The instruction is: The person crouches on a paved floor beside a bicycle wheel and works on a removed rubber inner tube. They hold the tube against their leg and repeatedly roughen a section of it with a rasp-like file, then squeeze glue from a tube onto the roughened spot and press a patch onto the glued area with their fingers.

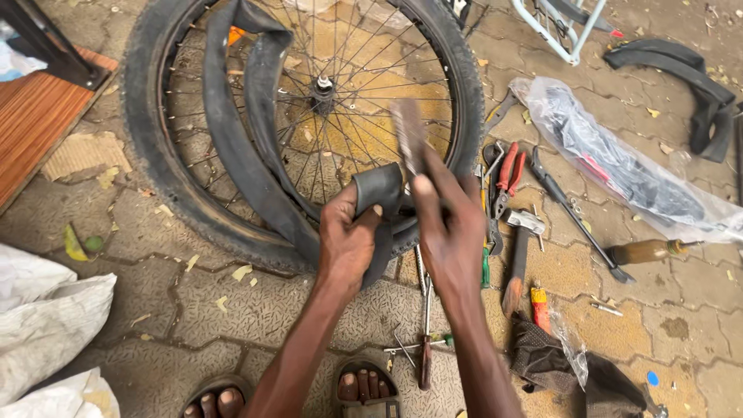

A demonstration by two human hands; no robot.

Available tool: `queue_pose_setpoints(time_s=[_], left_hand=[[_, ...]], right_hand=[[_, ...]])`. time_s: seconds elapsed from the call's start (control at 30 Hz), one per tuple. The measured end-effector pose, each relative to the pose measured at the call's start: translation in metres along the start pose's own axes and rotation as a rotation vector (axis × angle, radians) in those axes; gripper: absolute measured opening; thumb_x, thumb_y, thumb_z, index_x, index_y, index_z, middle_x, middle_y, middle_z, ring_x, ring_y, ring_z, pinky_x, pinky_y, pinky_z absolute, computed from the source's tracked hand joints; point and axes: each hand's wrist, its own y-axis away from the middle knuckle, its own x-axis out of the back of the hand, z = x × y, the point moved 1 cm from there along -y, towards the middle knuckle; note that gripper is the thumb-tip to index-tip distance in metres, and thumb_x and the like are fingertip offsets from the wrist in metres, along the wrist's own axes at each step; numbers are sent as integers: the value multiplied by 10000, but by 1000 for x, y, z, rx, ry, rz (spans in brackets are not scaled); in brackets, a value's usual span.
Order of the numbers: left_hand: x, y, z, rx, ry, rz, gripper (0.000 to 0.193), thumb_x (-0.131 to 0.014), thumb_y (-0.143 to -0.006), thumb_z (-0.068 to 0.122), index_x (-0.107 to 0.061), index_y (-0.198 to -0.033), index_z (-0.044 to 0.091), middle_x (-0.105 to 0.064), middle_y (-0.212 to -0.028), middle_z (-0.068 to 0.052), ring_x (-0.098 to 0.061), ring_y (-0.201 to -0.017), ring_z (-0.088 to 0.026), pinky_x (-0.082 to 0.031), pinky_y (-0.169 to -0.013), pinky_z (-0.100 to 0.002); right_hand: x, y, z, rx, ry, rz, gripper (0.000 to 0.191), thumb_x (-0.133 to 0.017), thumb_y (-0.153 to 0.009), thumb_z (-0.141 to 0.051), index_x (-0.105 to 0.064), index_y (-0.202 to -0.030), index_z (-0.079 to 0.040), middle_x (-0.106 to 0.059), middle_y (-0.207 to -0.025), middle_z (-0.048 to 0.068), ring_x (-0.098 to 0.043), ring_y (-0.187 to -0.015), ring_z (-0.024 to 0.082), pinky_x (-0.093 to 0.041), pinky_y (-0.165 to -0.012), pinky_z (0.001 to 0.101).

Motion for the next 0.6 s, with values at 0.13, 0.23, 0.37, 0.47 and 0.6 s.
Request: queue_pose_setpoints(time_s=[0.13,0.23,0.37,0.47,0.6], left_hand=[[4,-1,-2,0,-40,33,348,-541,-913,-118,-739,-1160,28,-766,-1017,-29,-683,-869,-110,-561,-761,-280],[1,4,-7,-66,-13,1,281,-547,-972,-130,-739,-1143,-18,-733,-1008,-50,-637,-879,-107,-529,-738,-284],[-2,6,-5,-75,-76,-3,374,-519,-907,-154,-729,-1173,3,-763,-1023,-69,-682,-871,-117,-550,-753,-272],[-10,7,1,29,3,4,397,-507,-881,-150,-724,-1172,13,-779,-1041,-72,-735,-877,-135,-627,-794,-290],[-9,4,10,-9,-75,-28,406,-527,-900,-136,-703,-1218,44,-776,-1064,-60,-719,-920,-116,-587,-828,-258]], right_hand=[[-8,49,-5,-6,142,-48,437,-571,-995,-177,-644,-1424,-211,-699,-1138,116,-610,-696,222,-494,-549,340],[-17,58,-5,119,273,0,431,-653,-977,-169,-653,-1408,-185,-611,-1084,186,-645,-843,244,-541,-676,357],[-21,11,5,3,304,-45,407,-639,-992,-236,-663,-1396,-194,-574,-955,164,-594,-735,256,-500,-643,387],[-10,-14,3,32,171,-43,393,-629,-1018,-280,-658,-1397,-179,-584,-986,139,-600,-801,224,-519,-699,370],[8,20,-11,-91,230,24,462,-573,-1036,-292,-595,-1487,-194,-569,-842,138,-522,-741,239,-456,-657,389]])
